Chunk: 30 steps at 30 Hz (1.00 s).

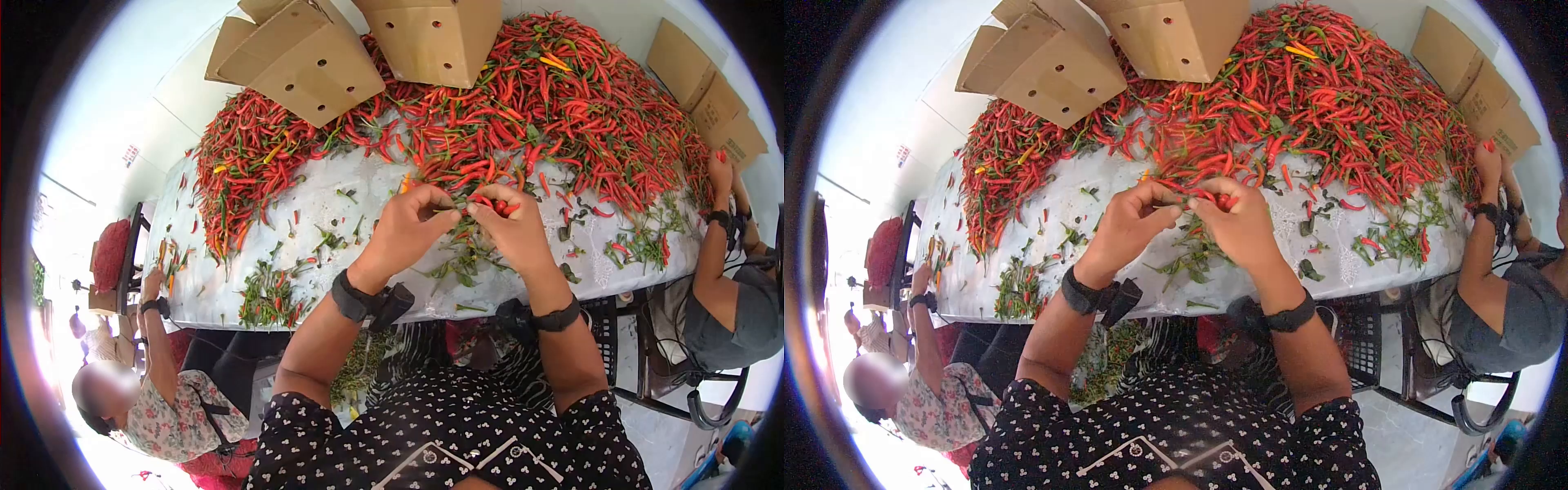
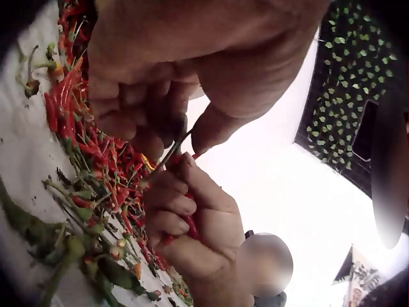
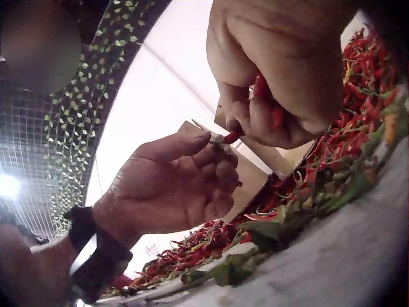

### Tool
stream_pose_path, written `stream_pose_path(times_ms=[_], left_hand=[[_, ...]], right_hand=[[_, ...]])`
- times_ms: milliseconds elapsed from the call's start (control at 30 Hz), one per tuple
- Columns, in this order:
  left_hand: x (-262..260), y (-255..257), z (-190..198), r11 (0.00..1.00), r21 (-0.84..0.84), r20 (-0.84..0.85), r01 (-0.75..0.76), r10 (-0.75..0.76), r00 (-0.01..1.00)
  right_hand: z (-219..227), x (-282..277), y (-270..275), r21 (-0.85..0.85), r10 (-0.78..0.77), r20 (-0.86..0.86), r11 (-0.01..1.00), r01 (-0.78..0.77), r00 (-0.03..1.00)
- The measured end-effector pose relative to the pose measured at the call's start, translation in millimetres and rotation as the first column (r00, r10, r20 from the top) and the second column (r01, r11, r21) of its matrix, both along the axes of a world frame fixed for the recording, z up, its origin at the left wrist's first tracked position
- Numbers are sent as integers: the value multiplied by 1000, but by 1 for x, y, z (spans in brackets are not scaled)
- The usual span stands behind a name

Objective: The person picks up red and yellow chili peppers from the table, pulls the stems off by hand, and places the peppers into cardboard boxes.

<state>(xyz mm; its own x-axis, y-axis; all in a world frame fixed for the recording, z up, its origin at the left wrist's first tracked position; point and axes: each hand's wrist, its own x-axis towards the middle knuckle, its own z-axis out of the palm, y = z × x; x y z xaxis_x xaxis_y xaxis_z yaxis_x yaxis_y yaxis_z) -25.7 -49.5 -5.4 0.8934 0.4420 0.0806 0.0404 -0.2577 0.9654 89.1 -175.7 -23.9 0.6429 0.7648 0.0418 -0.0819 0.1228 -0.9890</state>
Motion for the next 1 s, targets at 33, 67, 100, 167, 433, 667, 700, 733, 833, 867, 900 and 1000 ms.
stream_pose_path(times_ms=[33, 67, 100, 167, 433, 667, 700, 733, 833, 867, 900, 1000], left_hand=[[0, 0, -1, 999, 34, -4, -18, 18, 1000], [0, -1, 1, 999, 34, -4, -19, 19, 1000], [0, -2, 3, 999, 31, -39, -13, 14, 999], [0, -4, 4, 1000, 29, -73, -7, 9, 997], [3, -6, 1, 996, -90, 41, 19, -15, 999], [5, -6, -5, 958, -273, 74, 84, -66, 995], [5, -6, -6, 931, -344, 112, 123, -90, 990], [6, -6, -7, 897, -411, 150, 164, -111, 982], [6, -12, -2, 854, -484, 196, 191, -108, 975], [6, -12, -1, 854, -484, 195, 192, -108, 975], [7, -11, 0, 858, -484, 172, 171, -98, 980], [6, 1, 3, 893, -416, 138, 171, -124, 983]], right_hand=[[-2, 0, 0, 1, -11, 22, 1000, 11, 1000], [-3, 0, 0, 2, -23, 44, 1000, 23, 999], [-2, 0, -1, 2, -23, 44, 1000, 23, 999], [1, 0, -2, 38, -19, 96, 999, 16, 995], [0, -3, -2, 114, -58, 237, 993, 31, 970], [6, 4, -9, 168, 122, -161, 981, -95, 979], [5, 5, -9, 168, 121, -161, 981, -94, 979], [3, 6, -9, 214, 157, -224, 971, -108, 962], [5, 8, -11, 276, 202, -315, 954, -114, 927], [6, 8, -12, 292, 213, -343, 950, -111, 915], [6, 12, -13, 292, 211, -343, 950, -109, 915], [3, 32, -19, 416, 306, -422, 902, -118, 854]])
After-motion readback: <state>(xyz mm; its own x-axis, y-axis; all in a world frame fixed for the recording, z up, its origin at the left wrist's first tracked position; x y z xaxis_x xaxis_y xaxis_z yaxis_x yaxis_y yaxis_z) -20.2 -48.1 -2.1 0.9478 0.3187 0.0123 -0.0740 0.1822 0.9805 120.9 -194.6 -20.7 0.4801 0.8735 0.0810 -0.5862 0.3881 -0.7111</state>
